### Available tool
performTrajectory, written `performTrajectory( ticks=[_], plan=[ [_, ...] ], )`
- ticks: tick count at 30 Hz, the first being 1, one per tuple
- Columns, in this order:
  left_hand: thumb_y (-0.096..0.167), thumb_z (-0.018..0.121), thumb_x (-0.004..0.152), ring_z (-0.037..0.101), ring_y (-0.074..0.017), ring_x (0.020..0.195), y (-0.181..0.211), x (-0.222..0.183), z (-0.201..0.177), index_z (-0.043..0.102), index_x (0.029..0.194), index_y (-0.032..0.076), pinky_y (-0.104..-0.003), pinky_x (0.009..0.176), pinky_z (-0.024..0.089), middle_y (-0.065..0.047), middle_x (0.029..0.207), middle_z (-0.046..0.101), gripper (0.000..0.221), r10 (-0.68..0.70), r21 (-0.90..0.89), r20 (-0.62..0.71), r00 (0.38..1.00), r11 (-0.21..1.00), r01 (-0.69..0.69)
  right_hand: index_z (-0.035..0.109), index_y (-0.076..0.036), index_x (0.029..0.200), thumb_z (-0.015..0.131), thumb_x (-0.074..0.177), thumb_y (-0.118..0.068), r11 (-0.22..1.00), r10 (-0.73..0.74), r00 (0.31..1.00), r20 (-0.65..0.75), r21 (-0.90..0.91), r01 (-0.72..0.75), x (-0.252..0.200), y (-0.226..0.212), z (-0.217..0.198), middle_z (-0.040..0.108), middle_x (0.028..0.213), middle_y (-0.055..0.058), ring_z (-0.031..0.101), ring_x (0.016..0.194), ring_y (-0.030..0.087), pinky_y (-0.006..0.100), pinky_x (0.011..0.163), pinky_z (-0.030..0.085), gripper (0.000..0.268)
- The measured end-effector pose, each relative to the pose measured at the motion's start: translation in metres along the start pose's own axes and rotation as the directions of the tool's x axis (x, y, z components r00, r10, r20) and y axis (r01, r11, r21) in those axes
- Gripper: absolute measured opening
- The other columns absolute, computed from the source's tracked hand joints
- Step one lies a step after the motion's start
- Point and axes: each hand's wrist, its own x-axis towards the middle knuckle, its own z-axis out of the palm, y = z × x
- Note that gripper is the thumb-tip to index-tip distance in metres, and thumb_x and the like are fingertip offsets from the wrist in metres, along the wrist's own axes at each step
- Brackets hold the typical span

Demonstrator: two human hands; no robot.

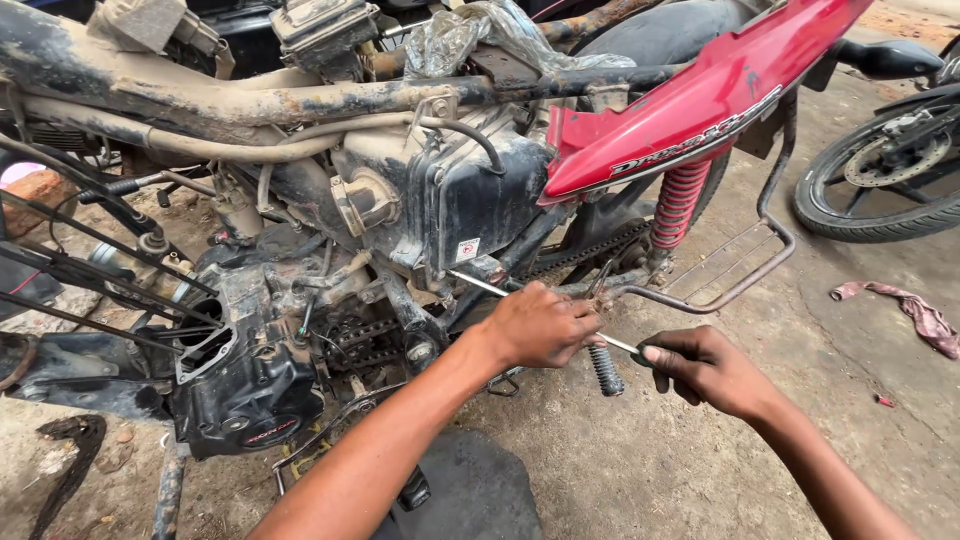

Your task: Repairing motorcycle components such as the carburetor and drive sprocket.

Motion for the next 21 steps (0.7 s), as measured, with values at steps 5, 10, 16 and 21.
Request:
performTrajectory(
  ticks=[5, 10, 16, 21],
  plan=[
    [0.034, 0.066, 0.095, 0.07, -0.0294, 0.064, 0.017, 0.005, -0.01, 0.065, 0.096, 0.01, -0.044, 0.053, 0.051, -0.007, 0.079, 0.067, 0.024, -0.12, -0.03, -0.125, 0.985, 0.993, 0.117, 0.081, -0.013, 0.104, 0.073, 0.083, -0.048, 0.973, -0.085, 0.983, -0.164, -0.226, 0.047, -0.025, -0.045, -0.008, 0.071, 0.064, 0.006, 0.062, 0.052, 0.018, 0.036, 0.051, 0.049, 0.041],
    [0.033, 0.065, 0.099, 0.07, -0.0307, 0.069, 0.021, 0.011, -0.014, 0.065, 0.098, 0.01, -0.044, 0.058, 0.052, -0.008, 0.086, 0.068, 0.023, -0.156, -0.062, -0.196, 0.968, 0.987, 0.147, 0.081, -0.018, 0.102, 0.083, 0.074, -0.053, 0.826, -0.344, 0.848, -0.404, -0.559, 0.069, -0.053, -0.078, -0.005, 0.074, 0.072, 0.009, 0.068, 0.06, 0.026, 0.04, 0.057, 0.051, 0.045],
    [0.036, 0.067, 0.096, 0.07, -0.0324, 0.067, 0.019, 0.009, -0.014, 0.07, 0.096, 0.013, -0.046, 0.054, 0.051, -0.008, 0.079, 0.068, 0.023, -0.163, -0.093, -0.136, 0.977, 0.984, 0.151, 0.082, -0.019, 0.099, 0.081, 0.067, -0.061, 0.85, -0.189, 0.872, -0.452, -0.52, -0.085, -0.05, -0.08, -0.008, 0.073, 0.068, 0.01, 0.07, 0.064, 0.03, 0.044, 0.059, 0.052, 0.053],
    [0.034, 0.068, 0.092, 0.07, -0.0322, 0.067, 0.023, 0.003, -0.016, 0.072, 0.098, 0.015, -0.047, 0.055, 0.051, -0.007, 0.078, 0.068, 0.02, -0.168, -0.146, -0.048, 0.985, 0.976, 0.159, 0.084, -0.018, 0.103, 0.071, 0.075, -0.073, 0.865, 0.003, 0.941, -0.338, -0.471, -0.172, -0.051, -0.058, 0.0, 0.064, 0.059, 0.011, 0.063, 0.057, 0.028, 0.046, 0.058, 0.05, 0.063]
  ],
)
